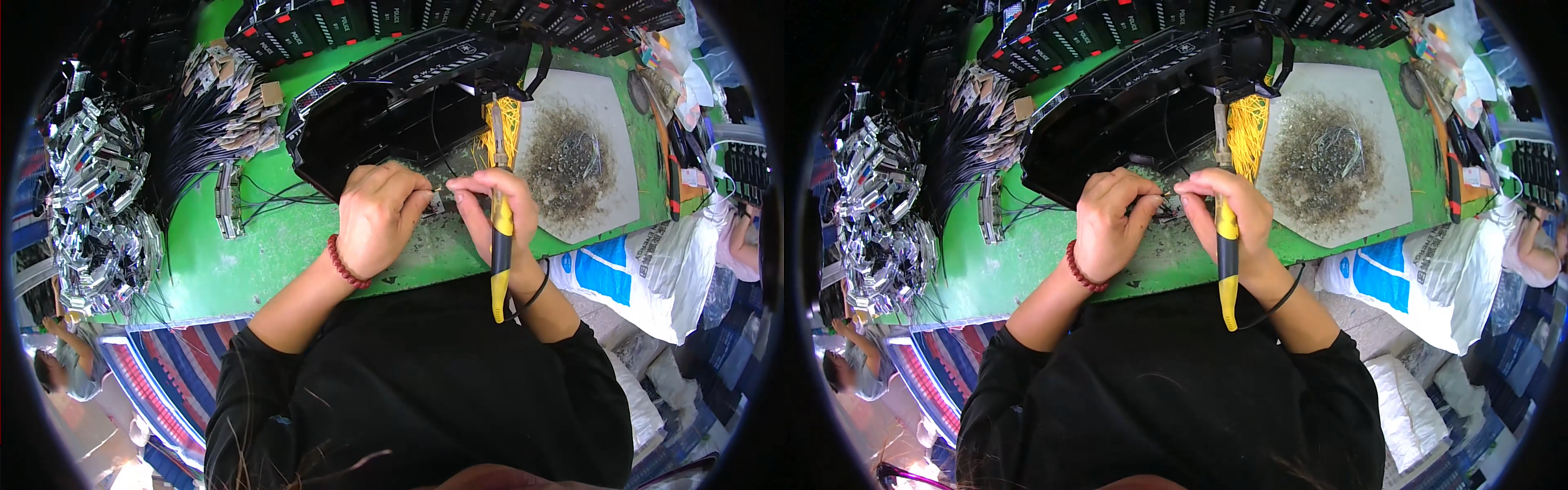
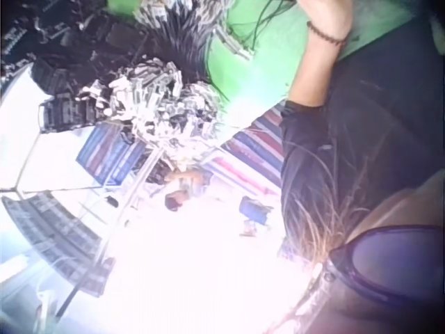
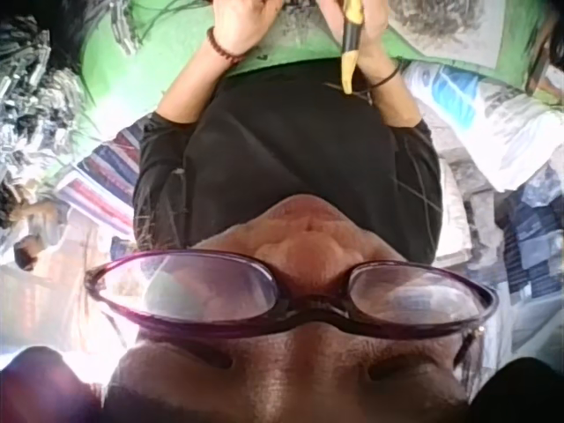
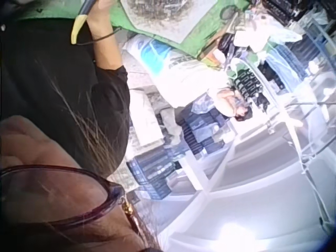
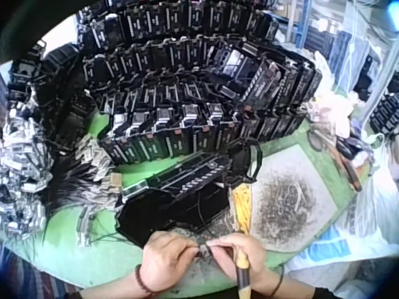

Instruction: The person solders wires to a circuit board, installs it into a plastic toy car shell, and solders additional connections before placing the assembly into a storage bin.

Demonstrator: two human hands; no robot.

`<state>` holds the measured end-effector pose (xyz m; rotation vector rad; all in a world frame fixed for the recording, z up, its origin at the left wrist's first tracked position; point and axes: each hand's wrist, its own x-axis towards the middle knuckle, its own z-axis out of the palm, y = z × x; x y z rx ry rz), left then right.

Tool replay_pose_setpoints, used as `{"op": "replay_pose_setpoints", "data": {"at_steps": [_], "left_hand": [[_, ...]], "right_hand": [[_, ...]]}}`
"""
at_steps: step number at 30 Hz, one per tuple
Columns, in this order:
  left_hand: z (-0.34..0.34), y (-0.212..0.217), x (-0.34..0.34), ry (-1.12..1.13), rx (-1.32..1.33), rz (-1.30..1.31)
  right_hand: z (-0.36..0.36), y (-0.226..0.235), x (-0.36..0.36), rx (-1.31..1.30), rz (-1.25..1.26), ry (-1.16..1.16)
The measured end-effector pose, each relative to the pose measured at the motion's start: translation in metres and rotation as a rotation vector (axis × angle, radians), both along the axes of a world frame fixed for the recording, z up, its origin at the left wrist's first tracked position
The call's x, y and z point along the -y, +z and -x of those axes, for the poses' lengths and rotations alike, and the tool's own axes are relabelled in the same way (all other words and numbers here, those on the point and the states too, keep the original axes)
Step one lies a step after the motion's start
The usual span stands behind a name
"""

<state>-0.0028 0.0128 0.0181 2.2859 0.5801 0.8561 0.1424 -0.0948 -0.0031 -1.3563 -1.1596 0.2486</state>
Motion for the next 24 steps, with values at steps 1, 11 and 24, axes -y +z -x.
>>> {"op": "replay_pose_setpoints", "data": {"at_steps": [1,11,24], "left_hand": [[0.0,0.0,0.0,0.005,0.003,-0.002],[0.0,0.0,0.001,0.008,-0.049,-0.056],[0.001,0.002,0.0,-0.01,-0.045,0.097]], "right_hand": [[-0.001,0.0,0.0,0.085,-0.017,0.014],[-0.008,0.012,-0.008,0.359,-0.085,0.058],[-0.005,0.003,-0.002,-0.02,0.049,0.19]]}}
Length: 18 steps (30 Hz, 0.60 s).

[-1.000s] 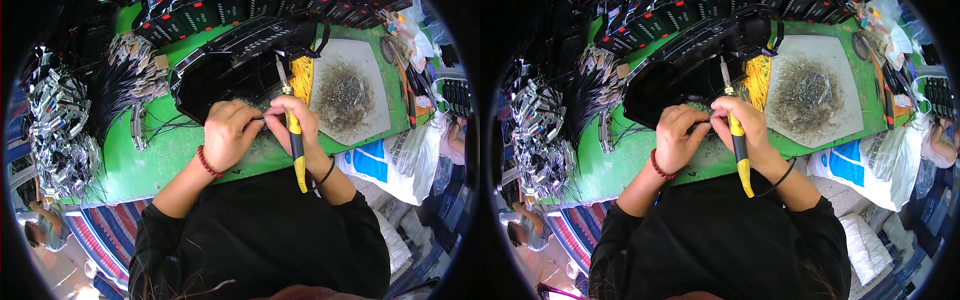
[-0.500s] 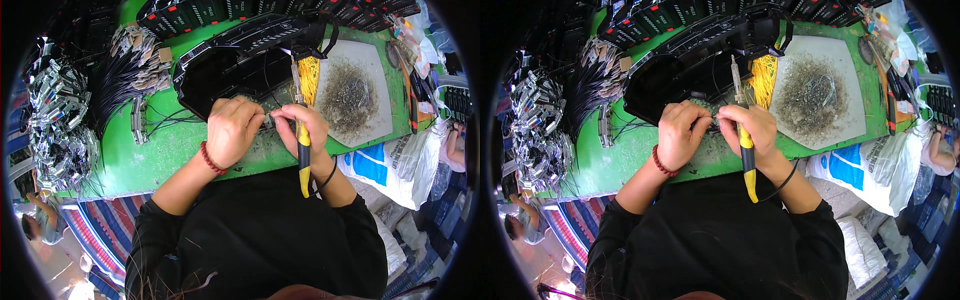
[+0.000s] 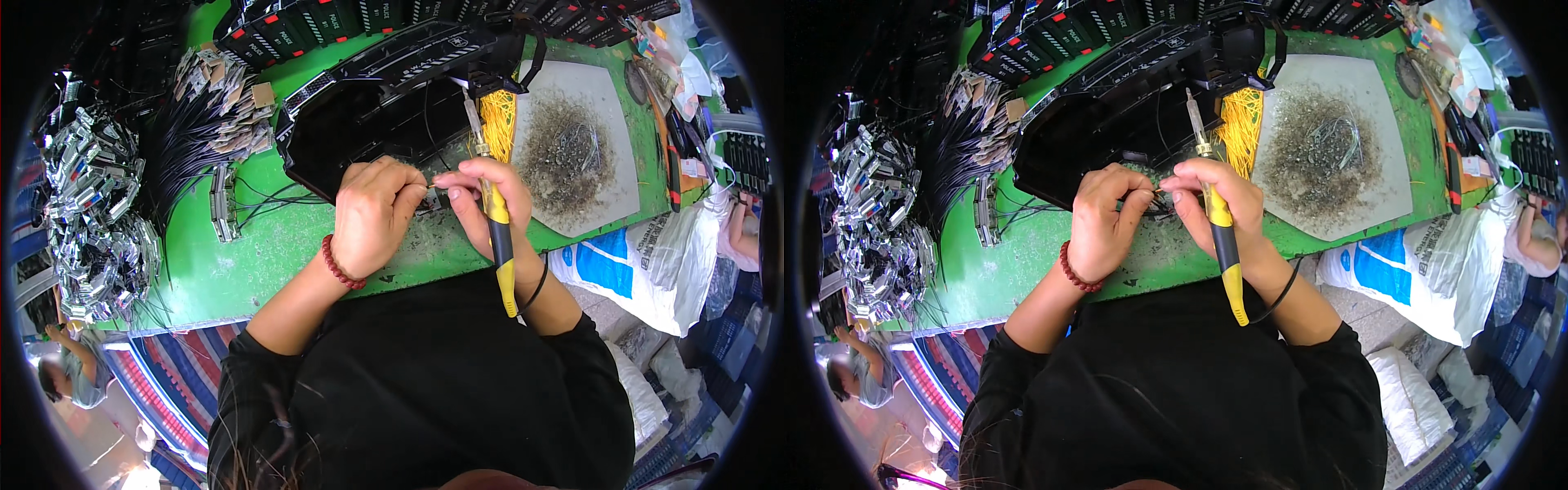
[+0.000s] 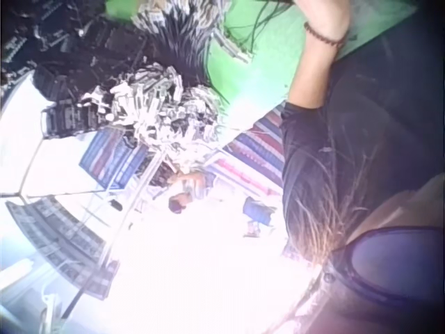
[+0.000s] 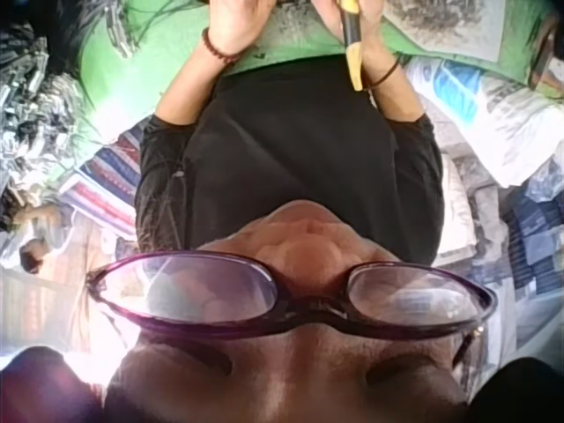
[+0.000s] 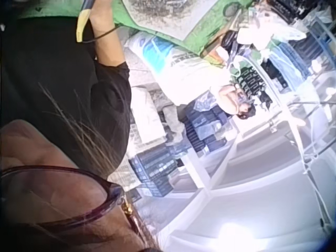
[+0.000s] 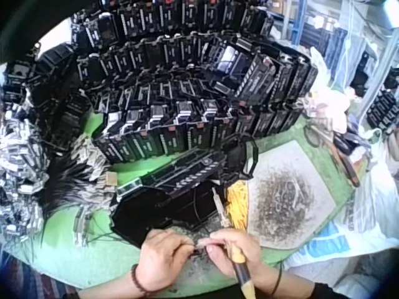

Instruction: The person solders wires to a circuit board, installs it into a plastic toy car shell, and solders additional connections before placing the assembly into a storage bin.

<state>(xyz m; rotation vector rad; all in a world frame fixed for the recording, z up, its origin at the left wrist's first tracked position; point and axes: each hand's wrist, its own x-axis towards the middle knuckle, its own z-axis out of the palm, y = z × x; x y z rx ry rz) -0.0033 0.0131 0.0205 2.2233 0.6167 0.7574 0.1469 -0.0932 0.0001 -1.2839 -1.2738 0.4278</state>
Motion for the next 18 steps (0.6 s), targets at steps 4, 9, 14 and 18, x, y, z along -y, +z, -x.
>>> {"op": "replay_pose_setpoints", "data": {"at_steps": [4,9,14,18], "left_hand": [[0.0,0.003,-0.001,-0.001,0.012,0.051],[0.001,0.006,-0.003,0.019,0.002,0.18],[0.003,0.007,-0.001,0.022,-0.006,0.211],[0.002,0.006,-0.002,-0.005,-0.017,0.124]], "right_hand": [[-0.003,0.003,-0.001,0.151,-0.085,-0.017],[-0.002,0.008,-0.002,0.16,-0.087,0.001],[0.003,0.009,0.002,0.122,-0.087,-0.05],[0.0,0.009,-0.003,-0.034,-0.117,-0.093]]}}
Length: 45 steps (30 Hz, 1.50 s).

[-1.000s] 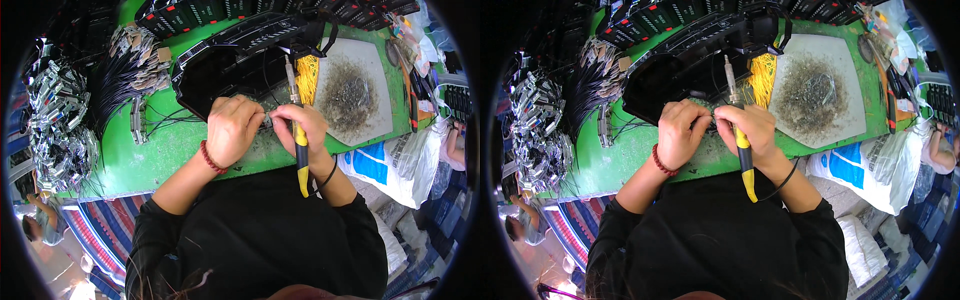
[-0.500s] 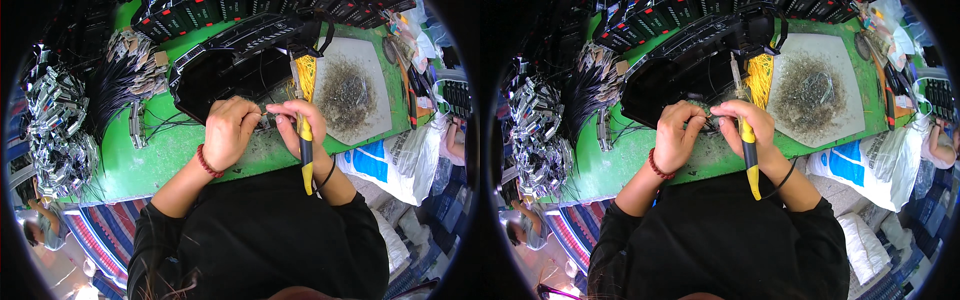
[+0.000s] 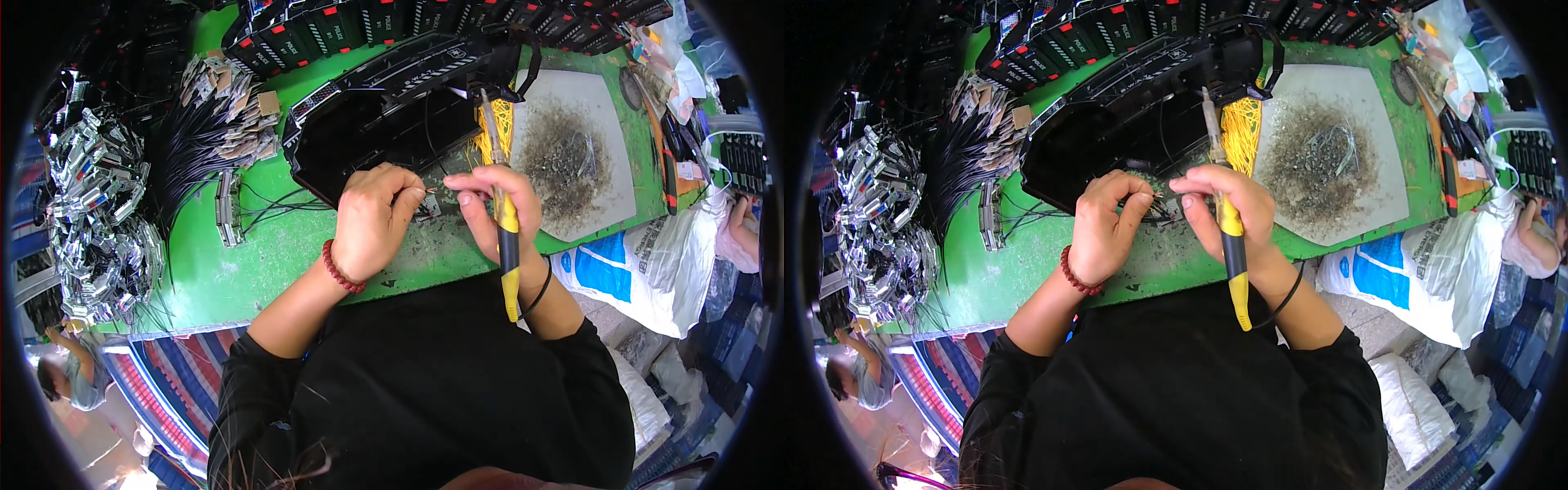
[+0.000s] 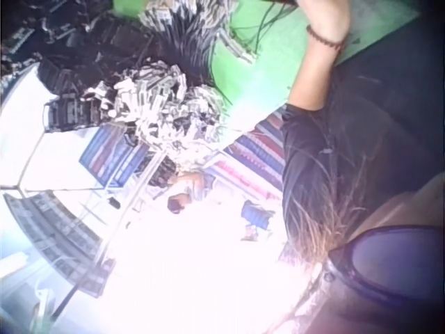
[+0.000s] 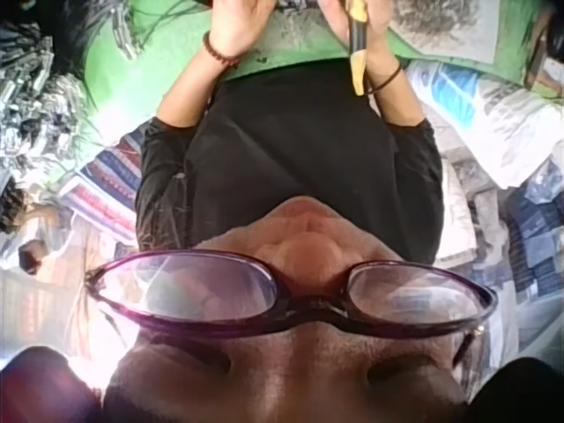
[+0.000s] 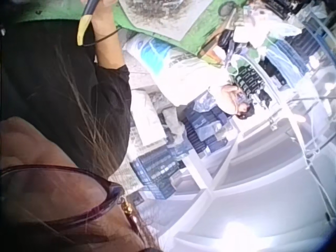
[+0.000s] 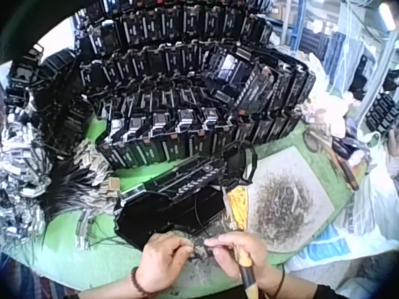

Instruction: The person solders wires to a circuit board, installs it into a plastic toy car shell, and solders additional connections before placing the assembly into a storage bin.

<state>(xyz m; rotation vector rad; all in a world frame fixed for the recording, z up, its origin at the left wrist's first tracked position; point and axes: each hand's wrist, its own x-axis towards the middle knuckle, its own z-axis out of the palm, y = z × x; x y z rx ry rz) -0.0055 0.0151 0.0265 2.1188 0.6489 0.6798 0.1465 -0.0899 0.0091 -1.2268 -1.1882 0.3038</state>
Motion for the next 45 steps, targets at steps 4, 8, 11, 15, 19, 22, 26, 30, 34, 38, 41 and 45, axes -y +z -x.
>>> {"op": "replay_pose_setpoints", "data": {"at_steps": [4,8,11,15,19,22,26,30,34,38,41,45], "left_hand": [[0.0,0.0,0.001,0.011,-0.007,-0.01],[-0.001,-0.003,0.001,0.02,0.007,-0.021],[-0.001,-0.005,0.001,0.045,-0.009,-0.042],[-0.002,-0.004,0.002,0.03,-0.015,-0.057],[-0.001,-0.005,0.001,0.017,-0.018,-0.078],[-0.002,-0.005,0.001,0.006,0.0,-0.104],[-0.001,-0.005,0.001,0.018,-0.018,-0.102],[-0.001,-0.005,0.001,0.013,-0.002,-0.087],[-0.002,-0.005,0.001,-0.001,-0.007,-0.08],[0.001,0.001,0.0,-0.044,-0.001,-0.024],[0.001,-0.004,-0.002,-0.032,0.039,-0.077],[0.001,-0.005,-0.002,-0.036,0.036,-0.094]], "right_hand": [[-0.007,0.004,-0.002,0.213,0.009,0.05],[-0.01,0.012,0.005,0.461,0.077,0.083],[-0.007,0.009,0.005,0.412,0.059,0.058],[-0.005,-0.001,0.002,0.151,0.067,0.084],[-0.004,-0.005,-0.001,0.013,0.097,0.135],[-0.004,-0.003,-0.002,0.02,0.108,0.156],[-0.003,-0.002,-0.005,0.011,0.102,0.14],[-0.006,0.002,-0.006,-0.051,0.183,0.12],[-0.003,0.001,-0.011,0.063,0.194,0.099],[-0.001,-0.001,-0.007,0.009,0.257,0.104],[0.001,-0.003,-0.006,-0.037,0.268,0.11],[0.001,-0.008,-0.004,-0.084,0.259,0.123]]}}
